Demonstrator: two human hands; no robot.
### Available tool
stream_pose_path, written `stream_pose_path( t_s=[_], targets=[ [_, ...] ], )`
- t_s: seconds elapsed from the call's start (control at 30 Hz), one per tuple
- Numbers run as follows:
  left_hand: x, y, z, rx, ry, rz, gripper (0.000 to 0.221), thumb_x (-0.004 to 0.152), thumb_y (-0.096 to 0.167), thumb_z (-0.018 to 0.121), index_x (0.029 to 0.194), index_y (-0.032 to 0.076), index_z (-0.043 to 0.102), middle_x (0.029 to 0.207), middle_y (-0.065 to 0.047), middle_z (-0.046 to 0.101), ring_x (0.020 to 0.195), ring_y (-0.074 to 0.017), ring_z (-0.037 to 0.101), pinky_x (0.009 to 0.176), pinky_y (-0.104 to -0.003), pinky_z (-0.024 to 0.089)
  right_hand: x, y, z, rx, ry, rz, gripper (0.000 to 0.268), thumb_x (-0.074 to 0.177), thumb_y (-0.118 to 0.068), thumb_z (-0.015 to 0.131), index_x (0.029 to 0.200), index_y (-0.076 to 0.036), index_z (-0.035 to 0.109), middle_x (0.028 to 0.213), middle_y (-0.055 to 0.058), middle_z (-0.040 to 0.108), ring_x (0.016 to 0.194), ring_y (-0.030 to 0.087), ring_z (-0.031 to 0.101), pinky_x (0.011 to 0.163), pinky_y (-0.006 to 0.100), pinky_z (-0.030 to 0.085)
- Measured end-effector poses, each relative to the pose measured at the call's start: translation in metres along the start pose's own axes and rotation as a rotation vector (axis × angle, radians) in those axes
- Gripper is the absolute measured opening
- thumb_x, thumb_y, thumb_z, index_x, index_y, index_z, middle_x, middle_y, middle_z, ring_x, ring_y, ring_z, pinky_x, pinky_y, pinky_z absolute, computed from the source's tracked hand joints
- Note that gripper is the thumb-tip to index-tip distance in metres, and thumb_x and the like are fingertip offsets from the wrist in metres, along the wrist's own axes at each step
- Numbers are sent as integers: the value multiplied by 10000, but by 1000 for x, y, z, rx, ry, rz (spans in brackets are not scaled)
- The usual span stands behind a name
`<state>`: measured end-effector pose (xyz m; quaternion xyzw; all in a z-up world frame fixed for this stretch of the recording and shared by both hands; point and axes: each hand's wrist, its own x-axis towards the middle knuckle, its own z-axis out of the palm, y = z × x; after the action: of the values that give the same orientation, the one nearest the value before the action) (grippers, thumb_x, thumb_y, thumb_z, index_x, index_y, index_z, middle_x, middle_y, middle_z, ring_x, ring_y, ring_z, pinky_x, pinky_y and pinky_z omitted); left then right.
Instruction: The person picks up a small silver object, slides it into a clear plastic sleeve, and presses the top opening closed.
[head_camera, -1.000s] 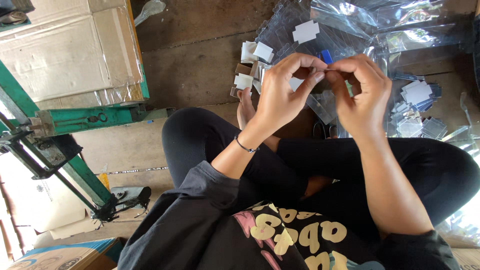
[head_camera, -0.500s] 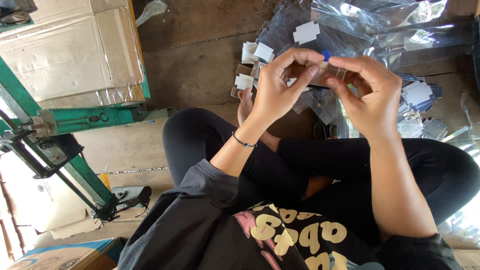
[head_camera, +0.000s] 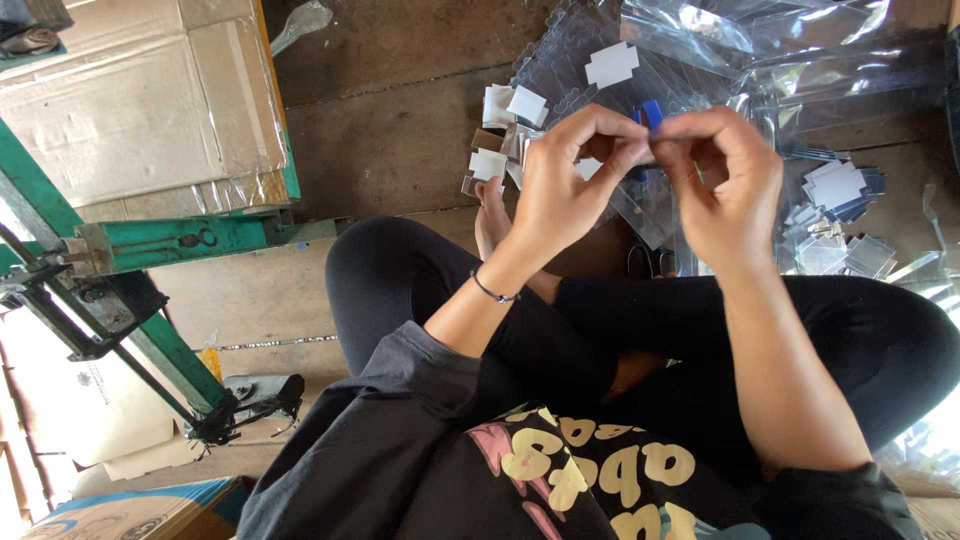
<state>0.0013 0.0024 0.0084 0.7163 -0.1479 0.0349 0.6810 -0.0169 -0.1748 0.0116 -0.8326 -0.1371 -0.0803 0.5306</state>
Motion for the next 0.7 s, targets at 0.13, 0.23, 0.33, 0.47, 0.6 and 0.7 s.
stream_pose_path(
  t_s=[0.13,0.23,0.33,0.47,0.6,0.7],
  targets=[
    [-4,-23,9,-223,103,-215,223,965,266,681,1045,60,647,983,-74,709,834,-143,697,697,-243,615,0,1,5,203,79,80,375,1062,162,711,1336,72,471,1061,238,666,839,253,642,714,324,556],
    [-1,-21,0,-247,28,-223,149,930,171,717,985,67,627,1019,-84,698,848,-134,681,729,-232,610,1,-3,-4,283,55,167,402,1037,195,704,1305,24,457,1066,234,661,870,253,672,765,314,590],
    [2,-16,-10,-214,-134,-23,278,1037,198,685,1279,182,550,1026,8,656,867,-73,654,729,-194,582,1,-4,-15,141,-41,128,358,1005,266,678,1281,99,524,1099,225,658,816,211,641,660,273,535],
    [1,-9,-10,-158,-215,-27,339,1039,154,707,1347,151,568,998,12,688,771,-57,688,739,-201,605,-2,-9,-21,109,-101,169,296,1065,127,697,1347,83,618,1045,153,626,804,161,615,686,239,556],
    [0,-8,-8,-157,-204,-70,266,1039,142,689,1294,173,619,981,36,699,802,-63,663,790,-213,587,-2,-12,-17,84,-39,154,197,1094,97,718,1274,81,640,1043,168,650,855,200,663,766,279,601],
    [0,-7,-8,-146,-211,-68,266,1038,78,677,1282,165,619,1086,27,705,834,-78,684,812,-226,598,-4,-6,-15,113,3,168,141,1090,94,715,1214,90,649,1122,196,692,1012,214,692,909,296,614]
  ],
)
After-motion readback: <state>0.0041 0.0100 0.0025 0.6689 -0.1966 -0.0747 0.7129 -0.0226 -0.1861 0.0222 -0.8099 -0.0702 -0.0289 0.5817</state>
